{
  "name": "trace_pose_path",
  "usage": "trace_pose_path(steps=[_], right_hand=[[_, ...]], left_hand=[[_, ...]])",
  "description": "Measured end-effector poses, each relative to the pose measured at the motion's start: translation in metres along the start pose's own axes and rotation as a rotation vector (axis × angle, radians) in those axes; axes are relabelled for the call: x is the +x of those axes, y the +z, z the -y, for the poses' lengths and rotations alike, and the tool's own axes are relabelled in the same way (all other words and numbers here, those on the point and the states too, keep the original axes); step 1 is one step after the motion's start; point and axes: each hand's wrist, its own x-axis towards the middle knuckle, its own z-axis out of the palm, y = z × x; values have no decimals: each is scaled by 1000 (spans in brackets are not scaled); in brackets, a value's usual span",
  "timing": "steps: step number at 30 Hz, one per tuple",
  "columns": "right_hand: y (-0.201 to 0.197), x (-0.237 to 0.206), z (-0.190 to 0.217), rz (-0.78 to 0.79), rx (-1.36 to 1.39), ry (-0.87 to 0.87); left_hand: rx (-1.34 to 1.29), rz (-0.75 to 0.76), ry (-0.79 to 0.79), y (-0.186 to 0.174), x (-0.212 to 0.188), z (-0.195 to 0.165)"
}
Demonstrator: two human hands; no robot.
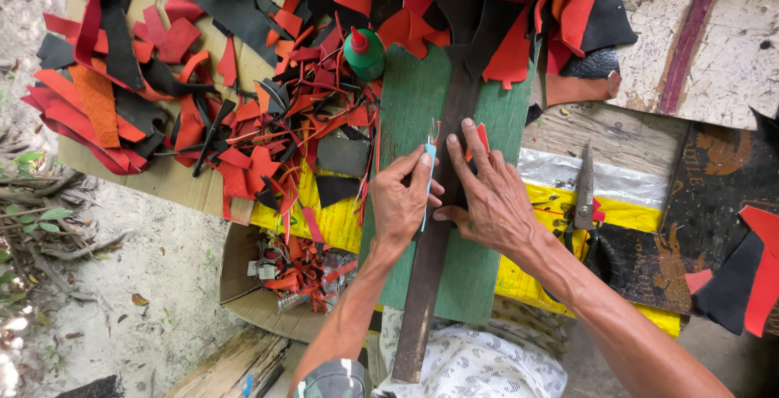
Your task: The person uses a utility knife to cut red and black foam pieces on a green cutting board. They repeatedly pick up foam pieces, align them, cut along edges, and place the finished pieces into a pile on the right side of the table.
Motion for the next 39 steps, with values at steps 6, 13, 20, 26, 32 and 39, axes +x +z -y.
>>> trace_pose_path(steps=[6, 13, 20, 26, 32, 39], right_hand=[[-1, -2, -3, 79, 49, 31], [-2, -1, -10, 25, 86, -40], [-3, 0, -9, 28, 92, -35], [-2, 0, -9, 49, 86, -20], [-1, 0, -8, 59, 64, -7], [-2, 1, -5, 61, 39, 3]], left_hand=[[81, 18, -19, 7, 10, 6], [259, -8, 112, 10, 17, 6], [306, 28, 115, 6, 20, -2], [408, 68, 217, 0, 20, 3], [491, 66, 289, 1, 19, 6], [553, 41, 336, 5, 15, 6]])
